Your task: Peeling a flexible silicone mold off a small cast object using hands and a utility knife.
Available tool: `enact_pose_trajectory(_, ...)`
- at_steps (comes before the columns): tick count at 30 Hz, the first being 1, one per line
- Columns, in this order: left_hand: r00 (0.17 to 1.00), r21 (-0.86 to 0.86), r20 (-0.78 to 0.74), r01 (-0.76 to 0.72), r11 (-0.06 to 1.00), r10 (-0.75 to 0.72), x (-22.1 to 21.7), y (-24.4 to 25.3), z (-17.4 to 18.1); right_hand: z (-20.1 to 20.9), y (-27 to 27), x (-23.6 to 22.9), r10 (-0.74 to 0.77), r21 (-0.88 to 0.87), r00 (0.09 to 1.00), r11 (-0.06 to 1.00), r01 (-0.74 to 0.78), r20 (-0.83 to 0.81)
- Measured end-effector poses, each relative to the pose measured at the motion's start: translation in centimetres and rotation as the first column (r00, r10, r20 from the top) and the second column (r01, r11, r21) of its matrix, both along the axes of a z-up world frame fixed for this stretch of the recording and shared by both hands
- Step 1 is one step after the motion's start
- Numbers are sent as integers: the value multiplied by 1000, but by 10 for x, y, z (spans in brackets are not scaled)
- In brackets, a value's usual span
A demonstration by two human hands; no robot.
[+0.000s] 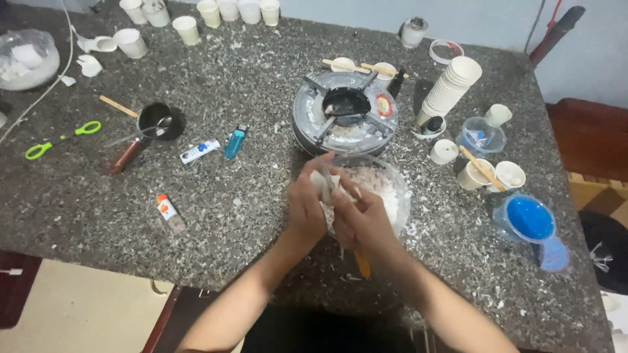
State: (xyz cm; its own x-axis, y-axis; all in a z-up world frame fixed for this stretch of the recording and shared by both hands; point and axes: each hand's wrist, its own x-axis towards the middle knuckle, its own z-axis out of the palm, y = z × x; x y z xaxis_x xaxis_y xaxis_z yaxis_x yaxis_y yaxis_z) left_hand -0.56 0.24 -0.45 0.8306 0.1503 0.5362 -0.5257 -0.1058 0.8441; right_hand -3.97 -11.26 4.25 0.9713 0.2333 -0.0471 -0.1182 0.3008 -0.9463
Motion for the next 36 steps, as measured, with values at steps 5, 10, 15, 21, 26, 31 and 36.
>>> enact_pose_trajectory(5,964,-202,-187,152,968,-190,4,-1,9,9,-30,16,58,-105,996,992,-65,-62)
enact_pose_trajectory(10,892,-353,-280,248,902,-355,6,-3,12,28,-51,23,-54,-408,998,911,64,36)
enact_pose_trajectory(15,851,-489,-52,435,756,-523,22,-1,-5,27,-55,26,35,-288,998,957,-46,-44)
enact_pose_trajectory(21,861,-511,-67,405,758,-505,25,-1,-5,5,-69,33,68,-192,987,981,-39,144)
enact_pose_trajectory(26,835,-568,-159,359,740,-527,29,-11,-25,-5,-70,31,164,-315,900,949,-32,403)
enact_pose_trajectory(31,798,-629,-156,374,682,-582,21,-18,-15,-20,-74,33,194,-258,866,963,-79,460)
enact_pose_trajectory(36,956,-151,-236,144,978,-177,13,-24,-11,-26,-66,23,273,-348,886,927,-138,375)
